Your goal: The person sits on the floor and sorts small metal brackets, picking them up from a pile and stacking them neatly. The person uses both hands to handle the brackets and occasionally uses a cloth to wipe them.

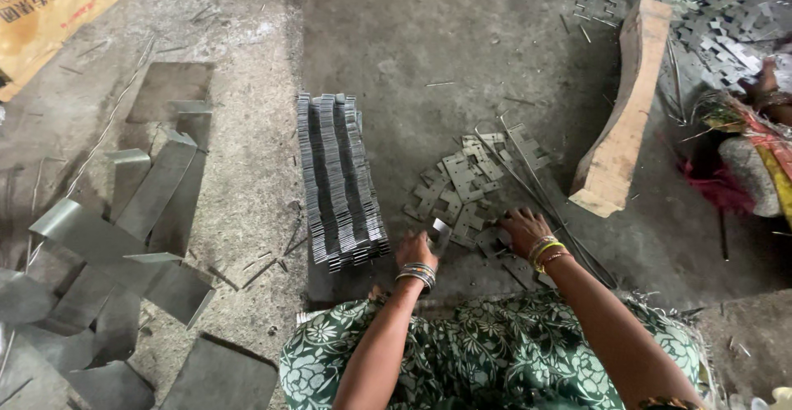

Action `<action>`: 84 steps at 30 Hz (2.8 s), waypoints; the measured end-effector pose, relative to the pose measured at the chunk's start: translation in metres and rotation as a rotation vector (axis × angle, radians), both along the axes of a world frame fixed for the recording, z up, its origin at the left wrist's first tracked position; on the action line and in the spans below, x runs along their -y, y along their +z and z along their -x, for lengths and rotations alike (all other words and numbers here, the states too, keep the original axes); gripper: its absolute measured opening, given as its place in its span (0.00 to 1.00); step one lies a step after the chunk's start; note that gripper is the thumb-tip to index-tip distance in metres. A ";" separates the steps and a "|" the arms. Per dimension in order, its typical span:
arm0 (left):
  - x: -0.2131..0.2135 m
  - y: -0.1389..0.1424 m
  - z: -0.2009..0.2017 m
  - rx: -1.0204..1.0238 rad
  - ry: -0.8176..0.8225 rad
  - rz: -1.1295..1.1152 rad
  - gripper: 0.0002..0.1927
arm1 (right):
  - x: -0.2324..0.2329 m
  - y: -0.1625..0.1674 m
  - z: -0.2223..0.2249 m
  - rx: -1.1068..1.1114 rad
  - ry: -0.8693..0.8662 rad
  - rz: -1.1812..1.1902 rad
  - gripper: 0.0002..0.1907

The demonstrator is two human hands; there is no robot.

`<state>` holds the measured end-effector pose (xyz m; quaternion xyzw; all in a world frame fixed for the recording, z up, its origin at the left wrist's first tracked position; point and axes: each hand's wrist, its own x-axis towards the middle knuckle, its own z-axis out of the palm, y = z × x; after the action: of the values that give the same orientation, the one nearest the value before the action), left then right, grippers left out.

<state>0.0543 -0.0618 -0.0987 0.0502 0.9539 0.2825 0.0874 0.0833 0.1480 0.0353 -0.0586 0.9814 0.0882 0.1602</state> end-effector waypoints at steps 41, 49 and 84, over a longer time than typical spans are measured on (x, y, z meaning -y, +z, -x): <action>-0.036 0.044 -0.036 0.130 0.249 -0.469 0.26 | 0.007 0.026 -0.089 -0.138 -0.094 0.317 0.17; -0.043 0.038 -0.033 0.350 0.172 -0.839 0.38 | -0.035 0.051 -0.091 -0.467 -0.061 0.279 0.16; -0.017 -0.003 0.032 0.316 0.272 -0.869 0.59 | 0.051 0.028 0.069 -0.246 -0.312 0.401 0.19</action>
<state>0.0221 -0.0444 -0.1018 -0.0866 0.7207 0.6679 0.1645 0.0139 0.0974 0.0635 0.0739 0.9885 -0.1271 0.0368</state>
